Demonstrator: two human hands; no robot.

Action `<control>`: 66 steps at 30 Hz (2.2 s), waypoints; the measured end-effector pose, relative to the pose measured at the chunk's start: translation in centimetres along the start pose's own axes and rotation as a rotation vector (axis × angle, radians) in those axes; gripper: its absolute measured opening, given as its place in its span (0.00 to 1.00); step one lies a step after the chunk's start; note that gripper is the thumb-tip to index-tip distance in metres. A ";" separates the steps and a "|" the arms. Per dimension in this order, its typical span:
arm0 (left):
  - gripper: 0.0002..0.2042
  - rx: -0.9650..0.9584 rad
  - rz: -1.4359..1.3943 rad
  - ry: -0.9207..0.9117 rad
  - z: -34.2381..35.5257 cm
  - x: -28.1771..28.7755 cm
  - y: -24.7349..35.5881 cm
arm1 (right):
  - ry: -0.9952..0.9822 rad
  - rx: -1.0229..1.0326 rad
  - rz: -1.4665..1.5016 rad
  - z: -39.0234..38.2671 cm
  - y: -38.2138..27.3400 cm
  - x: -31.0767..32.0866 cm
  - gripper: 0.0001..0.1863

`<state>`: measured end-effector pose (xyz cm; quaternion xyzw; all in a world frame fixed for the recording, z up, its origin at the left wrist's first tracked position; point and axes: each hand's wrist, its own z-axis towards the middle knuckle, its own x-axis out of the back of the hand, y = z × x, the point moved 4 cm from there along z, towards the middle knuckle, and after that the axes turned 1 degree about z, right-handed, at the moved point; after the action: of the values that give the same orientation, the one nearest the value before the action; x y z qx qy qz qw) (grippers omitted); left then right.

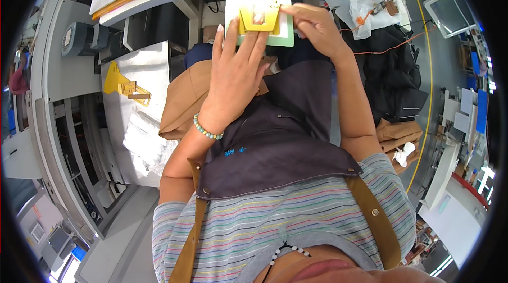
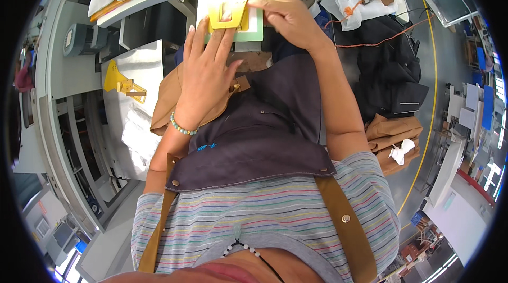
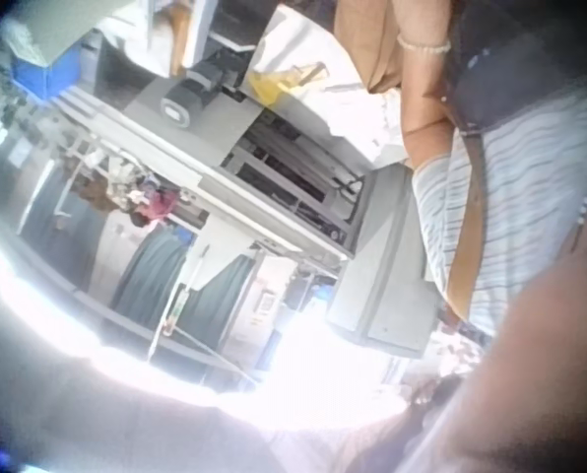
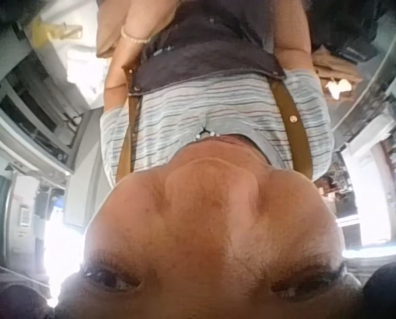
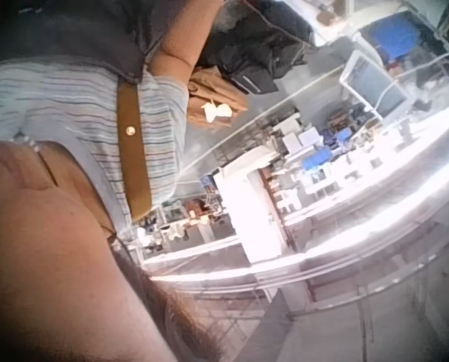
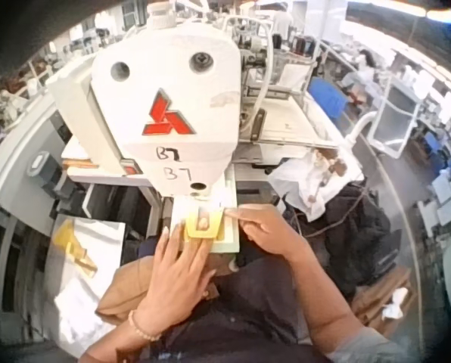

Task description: The person aligns a fabric bag piece under a sewing machine fixture, operates the machine to stitch it, inputs commands on a digital touch screen, and opens the stitched piece.

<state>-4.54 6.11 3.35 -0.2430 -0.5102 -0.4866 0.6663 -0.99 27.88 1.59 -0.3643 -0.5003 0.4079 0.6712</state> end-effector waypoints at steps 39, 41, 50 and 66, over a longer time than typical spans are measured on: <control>0.28 0.505 -0.062 -0.082 -25.8 -2.9 -10.8 | 0.010 0.260 -0.118 -10.6 -3.0 -11.9 0.23; 0.23 0.523 -0.055 -0.088 -25.7 -3.2 -10.8 | 0.316 0.204 -0.074 -10.9 -0.7 -9.9 0.18; 0.17 0.566 -0.134 -0.096 -24.7 -3.4 -11.4 | 0.089 0.083 -0.158 -4.2 1.8 -3.3 0.26; 0.15 0.687 -0.509 -0.060 -19.8 -0.4 -14.2 | -0.118 0.425 -0.294 -9.6 -5.1 -15.4 0.23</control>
<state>-8.48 -15.76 -6.61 0.1127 -0.7056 -0.4298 0.5521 6.69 11.05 -1.84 -0.1144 -0.4894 0.4225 0.7543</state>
